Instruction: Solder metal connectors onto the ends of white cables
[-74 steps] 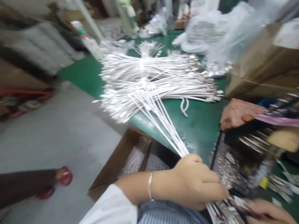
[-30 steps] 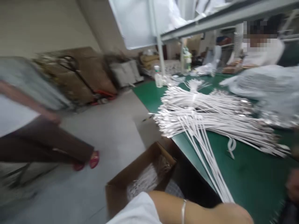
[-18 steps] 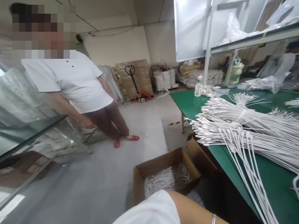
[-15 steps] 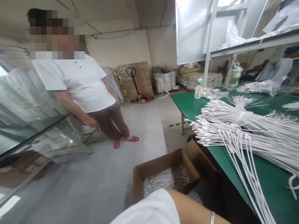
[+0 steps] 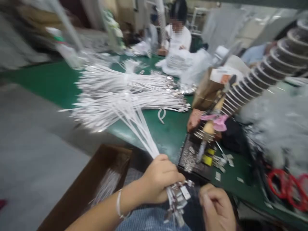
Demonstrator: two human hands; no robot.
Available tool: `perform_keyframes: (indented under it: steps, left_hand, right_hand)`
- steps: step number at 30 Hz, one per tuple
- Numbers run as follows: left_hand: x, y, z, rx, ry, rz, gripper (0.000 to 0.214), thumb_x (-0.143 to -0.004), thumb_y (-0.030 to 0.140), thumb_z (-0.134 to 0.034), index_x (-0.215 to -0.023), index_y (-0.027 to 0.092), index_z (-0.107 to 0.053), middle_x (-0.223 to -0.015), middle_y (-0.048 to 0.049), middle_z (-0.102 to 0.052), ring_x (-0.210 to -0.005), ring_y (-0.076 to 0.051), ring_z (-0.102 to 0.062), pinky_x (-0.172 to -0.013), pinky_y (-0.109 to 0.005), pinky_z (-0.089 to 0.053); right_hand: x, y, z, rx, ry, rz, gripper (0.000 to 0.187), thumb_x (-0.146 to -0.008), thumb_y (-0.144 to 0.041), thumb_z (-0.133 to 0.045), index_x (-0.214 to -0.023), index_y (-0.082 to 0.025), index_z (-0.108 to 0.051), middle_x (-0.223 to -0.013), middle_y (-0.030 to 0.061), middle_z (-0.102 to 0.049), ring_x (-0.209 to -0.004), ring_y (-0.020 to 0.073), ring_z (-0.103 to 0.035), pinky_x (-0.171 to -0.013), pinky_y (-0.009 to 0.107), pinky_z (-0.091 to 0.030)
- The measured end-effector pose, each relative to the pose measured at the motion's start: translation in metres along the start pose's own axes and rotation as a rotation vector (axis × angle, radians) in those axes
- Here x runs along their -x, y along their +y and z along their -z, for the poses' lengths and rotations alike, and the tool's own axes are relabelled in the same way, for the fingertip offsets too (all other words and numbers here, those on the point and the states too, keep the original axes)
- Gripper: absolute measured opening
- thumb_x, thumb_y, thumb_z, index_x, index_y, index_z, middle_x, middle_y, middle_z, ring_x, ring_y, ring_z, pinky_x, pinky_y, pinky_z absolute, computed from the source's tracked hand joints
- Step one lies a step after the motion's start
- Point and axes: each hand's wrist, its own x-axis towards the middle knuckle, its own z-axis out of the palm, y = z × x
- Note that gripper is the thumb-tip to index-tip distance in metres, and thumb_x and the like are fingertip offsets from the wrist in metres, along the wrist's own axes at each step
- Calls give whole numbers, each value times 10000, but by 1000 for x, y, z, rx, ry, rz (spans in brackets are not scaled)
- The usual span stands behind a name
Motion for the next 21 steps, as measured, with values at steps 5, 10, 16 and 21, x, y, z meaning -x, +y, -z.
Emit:
perform_keyframes:
  steps: [5, 10, 16, 21]
  left_hand:
    - [-1, -3, -2, 78, 42, 39, 172, -942, 139, -493, -1009, 182, -646, -736, -5, -665, -603, -135, -560, -723, -336, -375]
    - [-1, -11, -4, 87, 23, 43, 199, -933, 131, -504, -1052, 184, -656, -755, -13, -682, -627, -143, -594, -739, -350, -401]
    - [-5, -16, -3, 61, -3, 13, 210, -946, 140, -493, -1068, 165, -662, -769, -23, -706, -612, -149, -610, -724, -364, -396]
    - [-11, -18, -2, 48, -8, 15, 229, -942, 117, -485, -1083, 165, -659, -779, -23, -711, -640, -154, -631, -775, -383, -396]
  right_hand:
    - [-15, 0, -18, -97, 6, 13, 143, -968, -190, -507, -831, -227, -524, -859, 16, -531, -740, 146, -615, -642, 271, -550]
    - [-19, -3, -17, -87, -54, 3, 127, -935, -162, -513, -826, -225, -529, -937, 49, -566, -840, 182, -648, -727, 334, -578]
    - [-33, -13, -13, -7, -46, 19, 153, -850, -83, -530, -791, -224, -523, -918, 47, -607, -831, 181, -629, -693, 302, -550]
    - [-39, -17, -8, 83, -87, 20, 196, -768, -26, -538, -795, -218, -511, -975, 40, -596, -842, 164, -616, -723, 294, -523]
